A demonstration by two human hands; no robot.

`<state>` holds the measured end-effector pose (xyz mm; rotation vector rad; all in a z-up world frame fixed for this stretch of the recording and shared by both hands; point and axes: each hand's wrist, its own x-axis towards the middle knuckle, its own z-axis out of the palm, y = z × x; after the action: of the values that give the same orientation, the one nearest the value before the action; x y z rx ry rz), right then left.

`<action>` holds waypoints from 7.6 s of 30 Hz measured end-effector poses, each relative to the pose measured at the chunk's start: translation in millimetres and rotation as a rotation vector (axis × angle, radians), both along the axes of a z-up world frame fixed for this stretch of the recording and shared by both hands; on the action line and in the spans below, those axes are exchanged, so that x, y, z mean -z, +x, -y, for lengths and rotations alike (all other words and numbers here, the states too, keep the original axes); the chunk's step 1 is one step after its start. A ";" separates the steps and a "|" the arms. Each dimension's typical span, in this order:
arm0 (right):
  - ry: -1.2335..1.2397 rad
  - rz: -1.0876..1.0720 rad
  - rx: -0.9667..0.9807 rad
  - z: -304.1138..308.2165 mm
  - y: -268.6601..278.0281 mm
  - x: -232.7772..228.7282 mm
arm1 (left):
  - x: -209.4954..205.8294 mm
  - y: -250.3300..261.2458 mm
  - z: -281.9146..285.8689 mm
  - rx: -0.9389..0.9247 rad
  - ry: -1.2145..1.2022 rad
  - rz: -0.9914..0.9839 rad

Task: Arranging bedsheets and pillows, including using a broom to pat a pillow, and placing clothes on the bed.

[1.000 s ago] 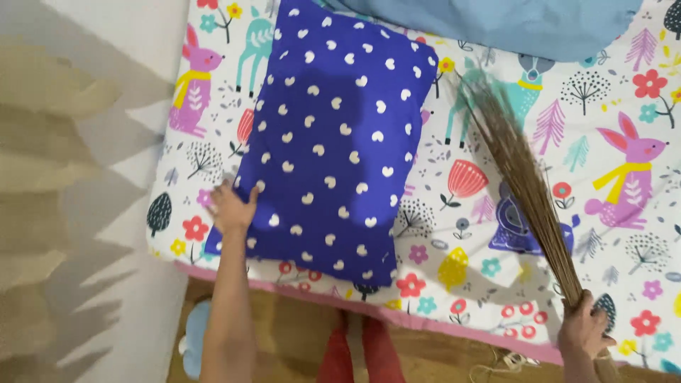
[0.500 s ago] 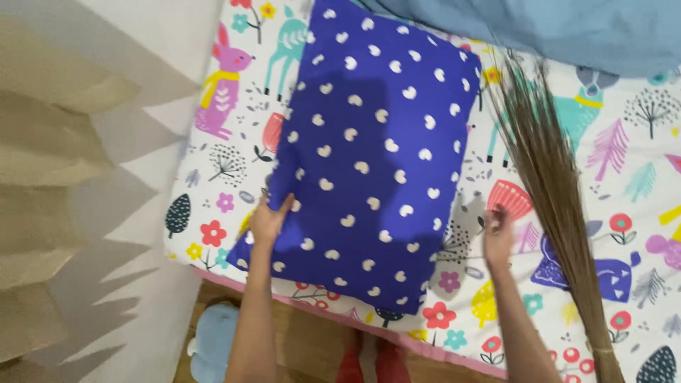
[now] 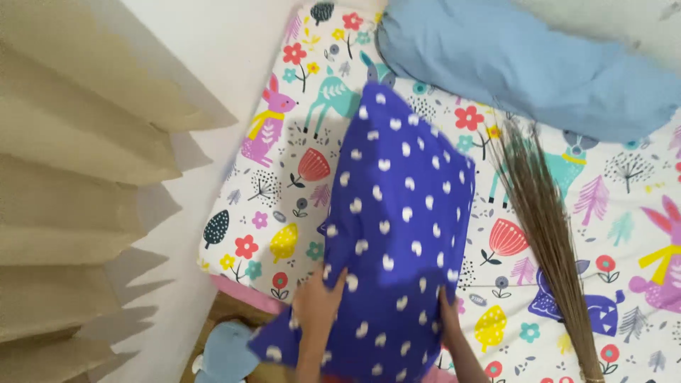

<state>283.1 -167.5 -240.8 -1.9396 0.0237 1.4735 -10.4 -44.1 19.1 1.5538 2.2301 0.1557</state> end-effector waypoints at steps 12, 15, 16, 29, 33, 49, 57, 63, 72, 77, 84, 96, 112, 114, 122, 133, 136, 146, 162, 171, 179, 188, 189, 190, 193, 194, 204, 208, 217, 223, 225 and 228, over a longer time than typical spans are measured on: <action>0.158 -0.462 0.312 4.3 -116.6 -39.7 | -22.8 -130.3 -33.6 0.095 0.224 0.187; 0.282 -0.483 0.325 -30.4 -163.0 -27.8 | -61.5 -147.3 -83.5 0.265 0.409 0.157; 0.347 -0.482 0.342 -44.5 -177.8 -15.1 | -74.2 -152.3 -104.6 0.319 0.426 0.154; 0.518 -0.508 0.163 -366.8 -277.0 -22.3 | -74.0 -257.4 -256.8 0.347 0.746 0.106; 0.366 -0.241 -0.278 -408.2 -329.7 -53.7 | -39.6 -303.4 -298.7 0.250 0.639 -0.186; 0.304 0.406 -1.720 -310.9 -413.1 -26.6 | 87.5 -315.6 -180.2 0.311 0.099 -0.395; 0.554 0.392 -1.463 -251.1 -382.8 -39.9 | 197.5 -286.5 -17.7 0.003 -0.126 -0.139; 0.805 0.437 -1.406 -199.5 -410.1 -46.2 | 267.6 -302.0 68.1 -0.493 -0.087 -0.094; 1.180 0.034 -1.576 -90.1 -567.5 64.0 | 423.3 -364.4 161.5 -1.342 0.017 -0.111; 1.076 -0.137 -1.627 -19.9 -633.0 222.1 | 555.6 -380.1 274.9 -1.957 0.239 0.031; 0.784 -0.076 -1.821 -26.3 -638.0 282.4 | 620.9 -400.2 289.1 -2.352 0.633 1.327; 0.887 -0.029 -1.332 -52.6 -611.2 205.9 | 491.6 -295.0 194.1 -1.755 1.011 1.782; 0.866 0.344 -1.067 -121.6 -376.2 -161.9 | 195.6 -204.8 157.8 -1.261 0.239 1.547; 0.962 0.506 -0.991 -111.1 -347.8 -218.9 | 99.2 -199.6 107.6 -1.031 0.223 1.680; 1.286 1.174 -0.791 -73.7 -208.1 -343.8 | -91.4 -108.9 -1.9 -0.586 -0.176 1.990; 1.084 0.913 -0.685 61.4 -32.0 -441.7 | -69.5 44.6 92.0 -0.437 0.169 1.716; 0.974 1.009 -0.440 66.7 2.8 -433.7 | -65.1 70.3 117.5 -0.396 0.095 1.845; 0.712 -0.378 0.094 99.5 28.7 -435.3 | -36.2 79.4 147.1 -0.531 -0.398 2.174; 0.699 -0.169 0.201 -30.7 -139.5 -384.5 | -125.2 -92.7 14.6 0.027 0.084 1.533; 0.504 -0.226 0.188 -110.9 -171.2 -317.4 | -28.4 -134.9 -51.4 0.049 0.075 1.347; 0.492 -0.288 0.304 -210.6 -169.0 -95.4 | 111.4 -189.0 -212.0 0.447 0.233 0.734; 0.393 -0.478 0.417 -243.6 -221.4 29.0 | 50.3 -240.0 -413.4 0.375 0.535 -0.308; 0.333 -0.449 0.405 -247.8 -224.5 25.7 | 53.8 -251.5 -429.4 0.264 0.545 -0.398; 0.269 -0.422 0.392 -250.2 -227.4 19.6 | 54.6 -262.9 -444.1 0.152 0.550 -0.488; 0.202 -0.393 0.369 -251.3 -226.1 31.8 | 21.4 -258.5 -444.0 0.069 0.330 -0.509; 0.197 -0.391 0.369 -252.1 -224.7 30.7 | 32.1 -261.2 -447.3 0.070 0.324 -0.507; 0.422 -0.452 0.384 -302.3 -225.2 74.6 | 69.2 -288.7 -509.8 0.243 0.815 -0.443; 0.508 -0.404 0.339 -357.4 -224.9 70.2 | 60.0 -291.7 -536.6 0.224 1.006 -0.291; 0.392 -0.194 0.275 -374.7 -180.0 74.9 | 27.1 -174.7 -418.4 0.739 0.512 -0.291; 0.441 -0.180 0.168 -363.7 -174.5 61.7 | 289.6 -175.8 -404.6 0.558 0.608 0.415; 0.423 -0.156 0.146 -363.3 -173.7 52.0 | 256.2 -145.7 -382.8 0.309 0.399 0.619; 0.531 -0.147 0.163 -362.7 -168.3 95.0 | 207.3 -119.3 -352.0 0.012 0.195 0.869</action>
<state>114.8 195.2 -335.7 -1.3697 -0.1288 1.3447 -129.6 307.9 -188.3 1.2350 1.5352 0.8805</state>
